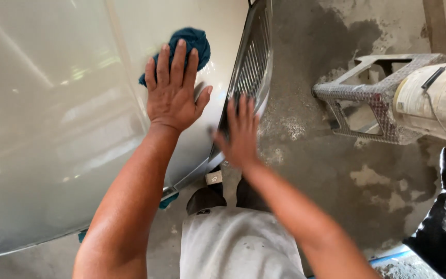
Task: The person scrubs the front headlight of a silver car with a sanding block and a blue cloth, repeatedly dipping the tools into a bucket of water. They wipe the headlight surface and the surrounding bumper area, then repeat the process on the opposite headlight.
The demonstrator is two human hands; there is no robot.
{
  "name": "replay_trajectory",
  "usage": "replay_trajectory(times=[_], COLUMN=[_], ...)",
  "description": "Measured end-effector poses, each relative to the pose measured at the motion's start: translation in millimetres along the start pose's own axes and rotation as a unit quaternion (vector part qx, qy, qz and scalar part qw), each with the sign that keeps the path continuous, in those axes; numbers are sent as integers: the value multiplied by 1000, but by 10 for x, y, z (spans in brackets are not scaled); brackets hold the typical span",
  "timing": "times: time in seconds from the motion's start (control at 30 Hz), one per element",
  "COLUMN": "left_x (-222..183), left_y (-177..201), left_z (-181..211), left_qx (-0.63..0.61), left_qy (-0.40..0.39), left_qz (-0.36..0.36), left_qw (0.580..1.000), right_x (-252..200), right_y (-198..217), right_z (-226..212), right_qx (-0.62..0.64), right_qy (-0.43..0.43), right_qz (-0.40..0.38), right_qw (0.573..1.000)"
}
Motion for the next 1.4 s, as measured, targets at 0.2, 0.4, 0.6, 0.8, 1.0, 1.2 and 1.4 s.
replay_trajectory(times=[0.2, 0.4, 0.6, 0.8, 1.0, 1.2, 1.4], left_x=[5, 9, -4, -4, -3, -3, -6], left_y=[-7, 25, -21, -14, 18, 6, 17], left_z=[-1, 6, -16, -8, 12, 0, -11], left_qx=[6, 4, 4, -2, 4, 8, 5], left_qy=[-3, 1, 3, 3, 0, -3, -1], left_qz=[5, -1, -1, -8, -2, 2, -3], left_qw=[1000, 1000, 1000, 1000, 1000, 1000, 1000], right_x=[654, 1178, -233, 927, 1122, -325, 981], right_y=[-48, 171, -146, -108, -102, -144, -20], right_z=[301, 347, 12, 477, 674, -10, 363], right_qx=[-49, -9, 13, 0, 152, 66, -33], right_qy=[32, -31, -5, -21, -76, -44, -1], right_qz=[38, 20, -24, 68, 81, -74, 56], right_qw=[998, 999, 1000, 997, 982, 994, 998])
Point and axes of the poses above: each hand's wrist, its own x-axis towards the middle knuckle, its own y-axis out of the back of the hand, z = x × y, the point moved 1 cm from there along x, towards the middle knuckle, and after that the axes turned 9 degrees about z, right-handed, at the moved point
